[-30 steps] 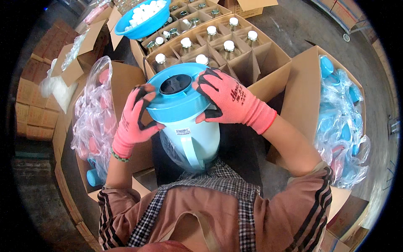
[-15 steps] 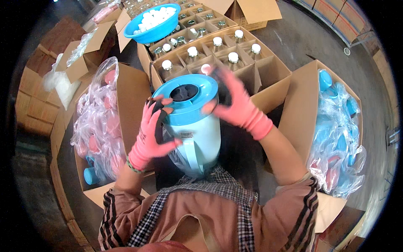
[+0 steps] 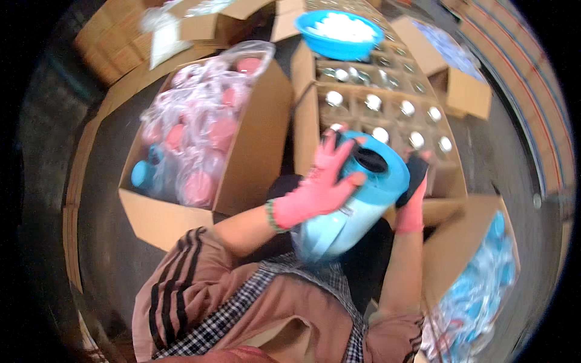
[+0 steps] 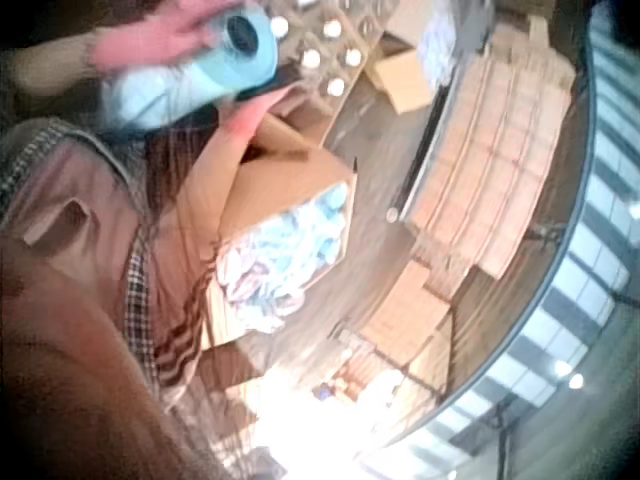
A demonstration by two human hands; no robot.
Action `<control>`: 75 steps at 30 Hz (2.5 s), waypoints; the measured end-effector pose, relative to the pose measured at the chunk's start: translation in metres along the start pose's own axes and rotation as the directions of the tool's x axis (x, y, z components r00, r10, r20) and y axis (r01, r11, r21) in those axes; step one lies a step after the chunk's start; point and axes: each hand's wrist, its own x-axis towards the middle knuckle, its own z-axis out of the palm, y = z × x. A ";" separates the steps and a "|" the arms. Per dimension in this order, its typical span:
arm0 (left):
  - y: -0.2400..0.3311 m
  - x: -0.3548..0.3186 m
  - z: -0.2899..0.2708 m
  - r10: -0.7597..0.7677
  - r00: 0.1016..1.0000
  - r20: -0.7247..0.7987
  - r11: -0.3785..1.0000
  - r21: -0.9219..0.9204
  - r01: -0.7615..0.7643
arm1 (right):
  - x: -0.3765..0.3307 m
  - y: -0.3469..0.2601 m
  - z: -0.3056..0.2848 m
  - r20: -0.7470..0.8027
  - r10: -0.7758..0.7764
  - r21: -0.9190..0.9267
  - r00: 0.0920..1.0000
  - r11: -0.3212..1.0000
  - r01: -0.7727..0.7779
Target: The person sits on the warehouse floor and packs plastic pitchers into cardboard boxes. They remove pink and blue pitchers from plastic bags, place them into a box, and then place the lids on top. The process is repeated for multiple units.
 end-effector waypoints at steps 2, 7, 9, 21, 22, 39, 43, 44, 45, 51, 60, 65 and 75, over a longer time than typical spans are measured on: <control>-0.062 0.006 0.000 -0.208 0.978 0.024 0.899 -0.389 0.201 | -0.033 0.004 0.120 -0.275 -0.117 -0.323 0.954 0.946 0.023; -0.060 -0.010 0.015 -0.307 0.927 -0.216 0.947 -0.169 0.275 | -0.047 -0.016 0.115 -0.236 -0.154 -0.462 0.960 0.887 0.028; -0.039 -0.017 0.021 -0.098 0.953 -0.286 0.994 -0.069 0.081 | -0.013 -0.014 0.069 -0.196 0.006 -0.261 0.980 0.964 -0.058; -0.065 -0.012 -0.008 -0.239 0.967 0.083 0.906 -0.338 0.253 | -0.019 -0.008 0.110 -0.031 0.047 -0.279 0.998 0.959 -0.053; -0.078 -0.009 -0.006 -0.259 0.953 0.159 0.689 -0.661 0.298 | -0.030 -0.008 0.104 -0.143 0.000 -0.470 0.990 0.880 -0.068; -0.114 -0.045 0.053 0.191 0.583 0.789 -0.465 -0.451 0.762 | -0.012 -0.075 0.172 0.388 0.807 -0.420 0.445 -0.274 0.865; -0.129 -0.052 0.065 0.233 0.605 0.761 -0.471 -0.456 0.755 | -0.024 -0.057 0.168 0.011 0.671 -0.988 0.742 -0.108 0.113; -0.132 -0.054 0.066 0.243 0.604 0.759 -0.498 -0.436 0.749 | -0.024 -0.059 0.172 -0.067 0.650 -0.997 0.757 -0.017 -0.074; -0.122 -0.049 0.055 0.215 0.609 0.763 -0.477 -0.462 0.748 | -0.024 -0.071 0.194 -0.161 0.695 -0.975 0.701 -0.004 -0.220; -0.118 -0.044 0.058 0.212 0.584 0.783 -0.324 -0.508 0.798 | -0.019 -0.083 0.168 0.020 0.916 -0.583 0.400 0.335 -0.740; -0.121 -0.045 0.063 0.391 0.557 0.732 -0.650 -0.209 0.731 | -0.030 -0.080 0.154 0.108 0.842 -0.848 0.528 0.355 -0.393; -0.135 -0.058 0.087 0.494 0.535 0.685 -0.859 0.289 0.424 | -0.033 -0.075 0.168 -0.037 0.873 -0.680 0.487 0.336 -0.652; -0.130 -0.050 0.083 0.577 0.647 0.499 -0.804 0.210 0.556 | -0.047 -0.066 0.170 0.004 0.779 -0.794 0.627 0.384 -0.471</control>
